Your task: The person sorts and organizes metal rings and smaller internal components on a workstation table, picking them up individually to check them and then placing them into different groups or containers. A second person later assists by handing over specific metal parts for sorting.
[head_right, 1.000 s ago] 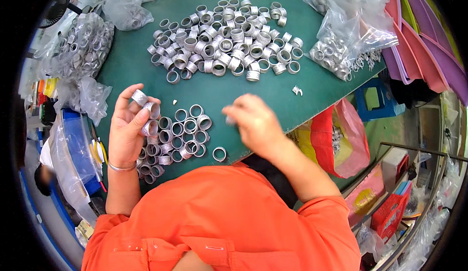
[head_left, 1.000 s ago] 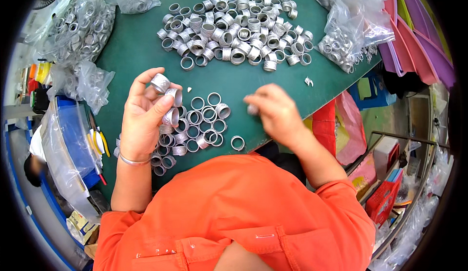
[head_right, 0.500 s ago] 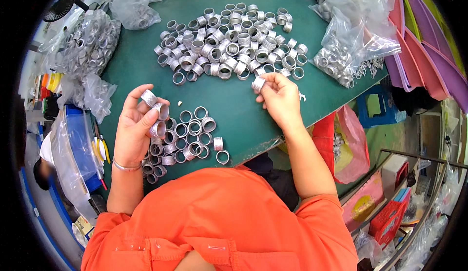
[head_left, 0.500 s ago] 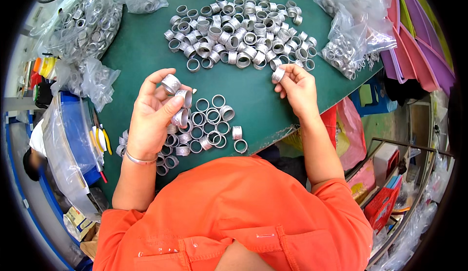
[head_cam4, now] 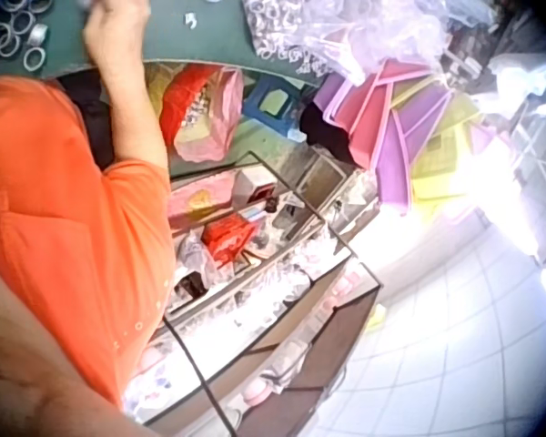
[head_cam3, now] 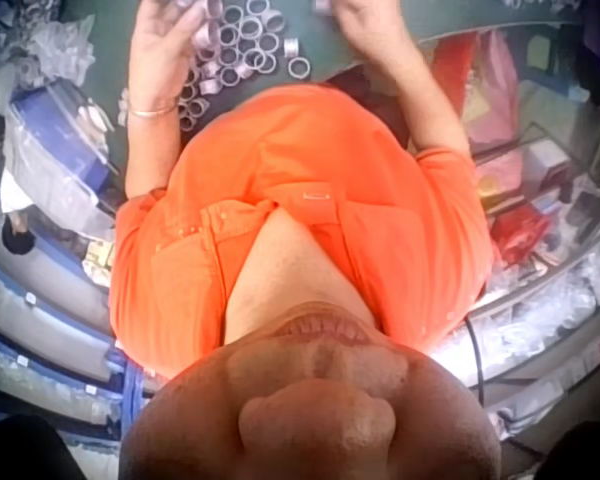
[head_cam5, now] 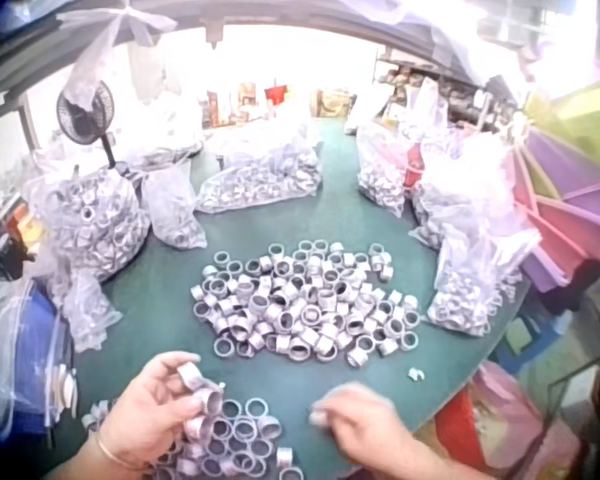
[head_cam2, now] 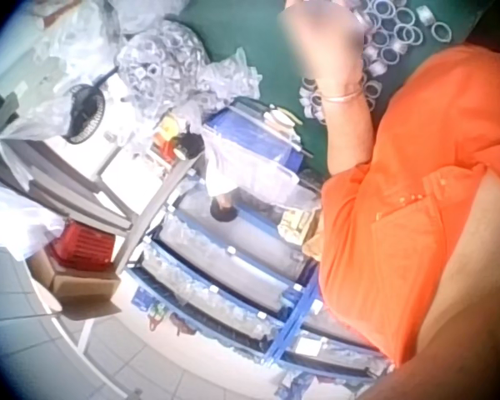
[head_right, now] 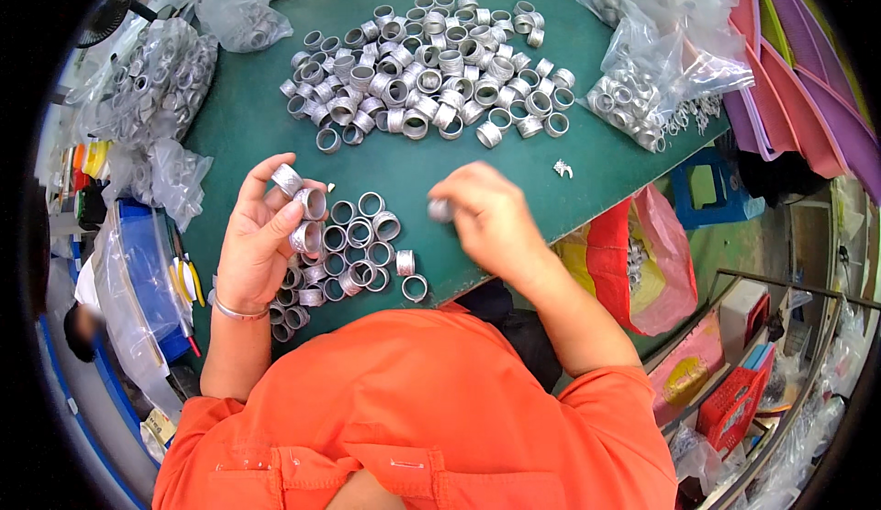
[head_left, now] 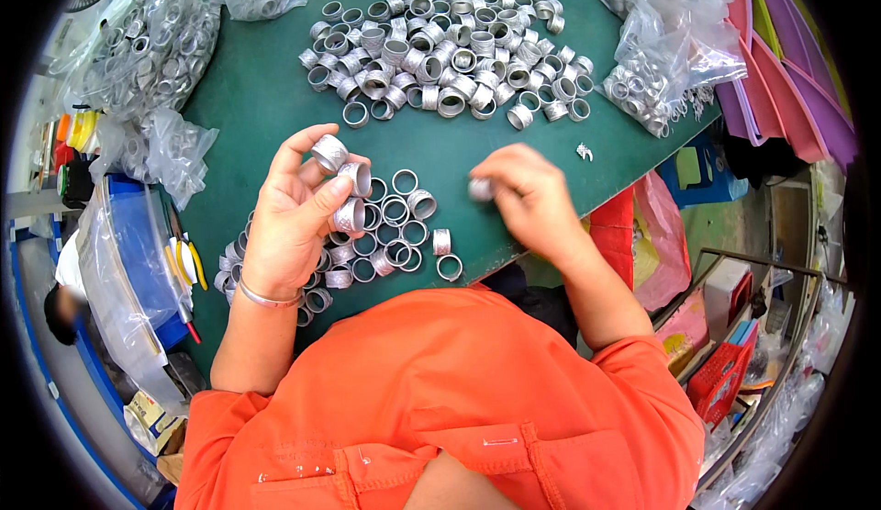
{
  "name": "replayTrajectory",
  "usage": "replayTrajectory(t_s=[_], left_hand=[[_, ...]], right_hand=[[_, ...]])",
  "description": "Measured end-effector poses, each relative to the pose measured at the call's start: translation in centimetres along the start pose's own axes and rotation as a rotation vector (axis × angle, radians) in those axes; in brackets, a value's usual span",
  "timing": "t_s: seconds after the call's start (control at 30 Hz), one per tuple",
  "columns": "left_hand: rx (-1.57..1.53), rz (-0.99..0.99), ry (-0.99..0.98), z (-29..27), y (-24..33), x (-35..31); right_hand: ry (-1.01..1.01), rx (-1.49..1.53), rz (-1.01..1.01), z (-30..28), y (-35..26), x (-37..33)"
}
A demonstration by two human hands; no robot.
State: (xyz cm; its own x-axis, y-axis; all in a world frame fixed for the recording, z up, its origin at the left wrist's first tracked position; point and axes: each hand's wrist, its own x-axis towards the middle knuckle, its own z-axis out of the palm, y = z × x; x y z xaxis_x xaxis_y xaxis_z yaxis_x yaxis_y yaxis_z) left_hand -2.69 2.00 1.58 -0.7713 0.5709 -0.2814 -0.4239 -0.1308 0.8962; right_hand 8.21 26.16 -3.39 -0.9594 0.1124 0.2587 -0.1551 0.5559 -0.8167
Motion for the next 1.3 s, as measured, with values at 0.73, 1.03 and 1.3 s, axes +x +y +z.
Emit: replayTrajectory(t_s=[0.73,1.03,1.3], left_hand=[[-0.026,0.005,-0.003,0.1,-0.2,0.0],[-0.028,0.0,0.012,0.4,0.1,-0.2],[-0.034,-0.013,-0.004,0.5,0.3,-0.3]], right_hand=[[0.191,0.526,0.431,-1.7,0.2,1.9],[0.143,-0.044,-0.145,1.4,0.5,2.2],[0.271,-0.313,0.103,-0.8,4.1,6.5]])
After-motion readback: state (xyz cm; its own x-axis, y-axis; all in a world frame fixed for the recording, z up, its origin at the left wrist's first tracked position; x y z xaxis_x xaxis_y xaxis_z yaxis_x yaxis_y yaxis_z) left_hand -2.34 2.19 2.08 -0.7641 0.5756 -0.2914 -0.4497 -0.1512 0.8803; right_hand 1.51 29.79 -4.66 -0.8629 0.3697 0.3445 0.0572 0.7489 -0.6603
